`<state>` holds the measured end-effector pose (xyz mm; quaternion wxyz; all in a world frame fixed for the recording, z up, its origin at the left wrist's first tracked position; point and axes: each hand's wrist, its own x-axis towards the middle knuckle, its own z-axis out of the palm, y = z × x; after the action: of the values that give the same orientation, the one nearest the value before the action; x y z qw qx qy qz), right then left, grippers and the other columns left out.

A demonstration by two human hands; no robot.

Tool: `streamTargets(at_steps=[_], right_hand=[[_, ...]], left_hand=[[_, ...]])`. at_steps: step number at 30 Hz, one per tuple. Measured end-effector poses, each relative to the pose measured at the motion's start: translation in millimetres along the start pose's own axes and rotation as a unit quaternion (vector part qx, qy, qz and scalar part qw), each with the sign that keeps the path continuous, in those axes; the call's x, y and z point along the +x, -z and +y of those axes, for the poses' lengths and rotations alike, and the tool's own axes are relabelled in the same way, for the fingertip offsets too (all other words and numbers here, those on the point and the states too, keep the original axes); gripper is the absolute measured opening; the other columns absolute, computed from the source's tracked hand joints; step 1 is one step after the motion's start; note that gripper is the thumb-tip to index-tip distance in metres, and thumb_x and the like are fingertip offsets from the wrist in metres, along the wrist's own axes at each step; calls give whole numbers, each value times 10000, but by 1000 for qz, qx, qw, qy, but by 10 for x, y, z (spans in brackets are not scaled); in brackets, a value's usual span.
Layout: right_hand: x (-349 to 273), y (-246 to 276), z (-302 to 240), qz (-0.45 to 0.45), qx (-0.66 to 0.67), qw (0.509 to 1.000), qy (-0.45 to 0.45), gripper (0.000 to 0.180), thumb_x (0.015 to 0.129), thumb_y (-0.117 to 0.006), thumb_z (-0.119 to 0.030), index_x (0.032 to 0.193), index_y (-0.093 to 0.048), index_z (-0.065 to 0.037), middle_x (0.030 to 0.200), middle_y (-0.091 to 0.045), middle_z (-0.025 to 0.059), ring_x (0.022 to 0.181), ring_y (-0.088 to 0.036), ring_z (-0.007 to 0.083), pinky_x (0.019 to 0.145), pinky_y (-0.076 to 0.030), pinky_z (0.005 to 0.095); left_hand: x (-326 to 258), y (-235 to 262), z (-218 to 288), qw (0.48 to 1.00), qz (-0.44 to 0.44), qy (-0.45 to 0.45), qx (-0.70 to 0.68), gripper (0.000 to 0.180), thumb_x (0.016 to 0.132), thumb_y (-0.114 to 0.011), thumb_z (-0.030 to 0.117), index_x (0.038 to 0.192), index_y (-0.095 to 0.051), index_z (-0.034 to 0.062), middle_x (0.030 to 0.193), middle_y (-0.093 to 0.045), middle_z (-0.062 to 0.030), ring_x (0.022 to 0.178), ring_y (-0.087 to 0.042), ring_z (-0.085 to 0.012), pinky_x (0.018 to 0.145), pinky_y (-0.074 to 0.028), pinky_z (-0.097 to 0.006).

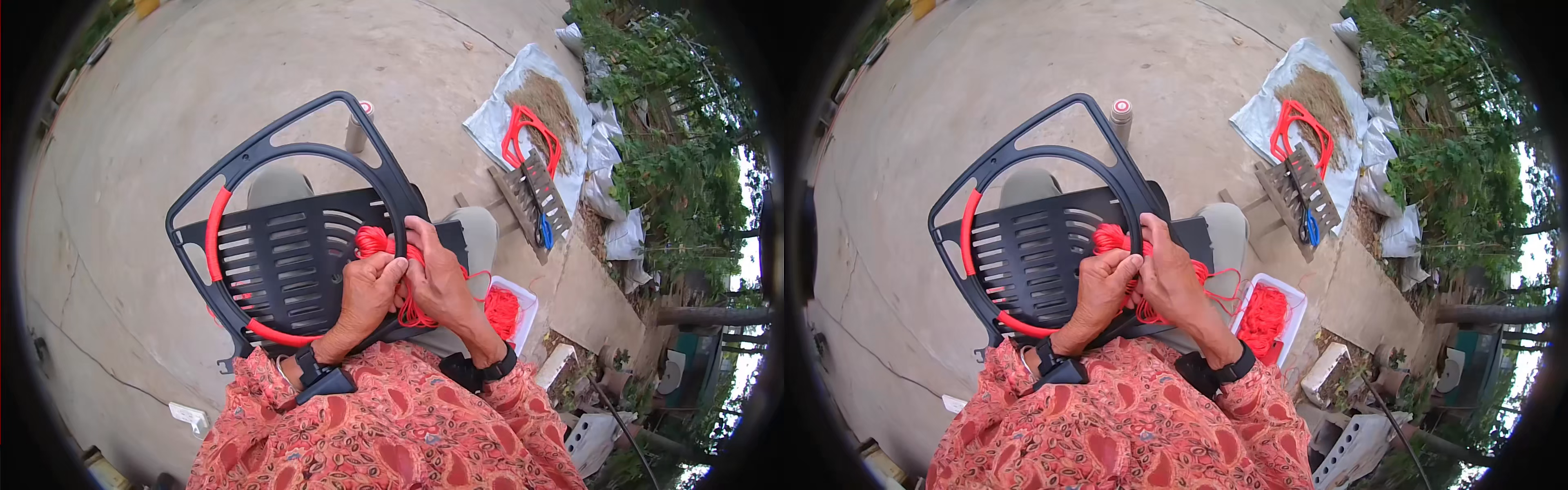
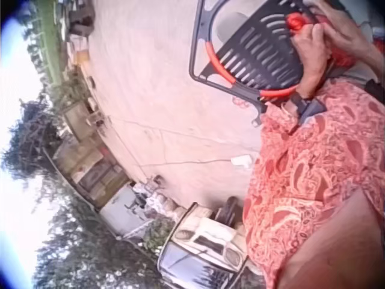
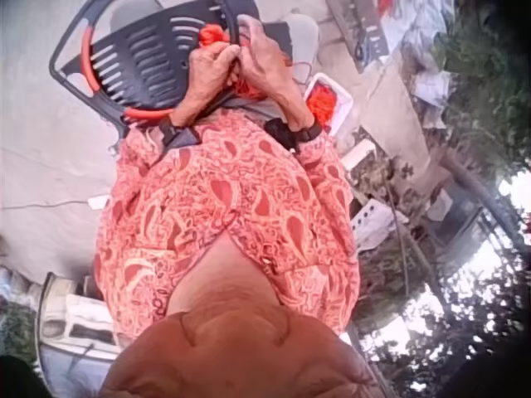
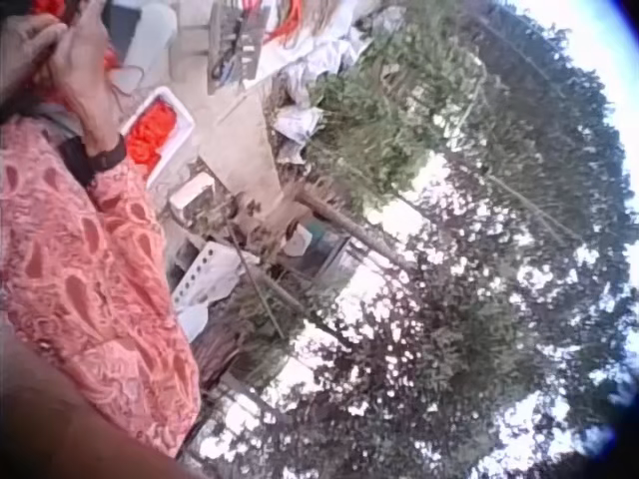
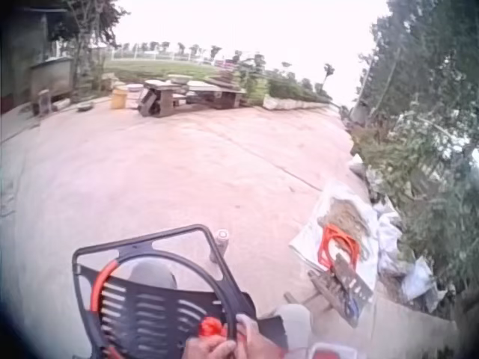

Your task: Wrapping red rope around a black plastic furniture frame for manufacturing.

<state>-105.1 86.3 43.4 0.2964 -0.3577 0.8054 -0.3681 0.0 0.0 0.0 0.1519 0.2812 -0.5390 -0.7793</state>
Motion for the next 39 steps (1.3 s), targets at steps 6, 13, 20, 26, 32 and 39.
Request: streamTargets(at_steps=[6,13,20,26,32,39], right_hand=[[-30,163,-391,82,-185,964,173,245,847,-616,-92,1072,-616,5,1044,-650,173,957,-630,339,784,-507,397],[454,37,-383,-73,-442,880,158,281,795,-653,-298,758,-638,-21,710,-652,165,663,-643,368,592,-499,451],[678,-60,-527,-4,-213,965,154,237,746,-673,-287,781,-646,-54,674,-635,144,659,-636,363,613,-509,442],[599,-288,-375,-20,-201,942,269,314,767,-724,-242,974,-614,-33,962,-544,142,976,-552,316,803,-476,406],[707,-314,-233,-65,-291,916,270,392,759,-744,-217,1043,-569,-11,981,-538,141,968,-543,334,807,-471,403],[673,15,-669,-60,313,941,112,381,941,-606,-259,1212,-498,-14,906,-624,71,808,-625,162,799,-513,322]], left_hand=[[-13,10,-59,999,12,-31,29,239,934,-590,143,748,-629,-1,580,-587,-17,448,-546,-73,385,-423,-226],[-43,-13,-113,999,5,40,1,271,937,-590,173,746,-640,-13,559,-594,-37,456,-564,-85,373,-428,-241],[-72,-12,-63,999,-17,33,-11,264,931,-588,170,756,-645,-20,582,-612,-61,473,-585,-104,389,-441,-234],[-71,10,-99,997,-5,72,-30,206,908,-553,102,789,-661,-29,615,-629,-66,481,-595,-119,405,-466,-237],[-88,41,-105,999,-11,33,40,216,895,-599,124,762,-659,-36,585,-613,-57,471,-583,-107,406,-455,-246],[-113,-6,-6,998,-22,10,64,181,889,-618,131,818,-656,-31,585,-598,-37,462,-567,-95,393,-445,-241]])
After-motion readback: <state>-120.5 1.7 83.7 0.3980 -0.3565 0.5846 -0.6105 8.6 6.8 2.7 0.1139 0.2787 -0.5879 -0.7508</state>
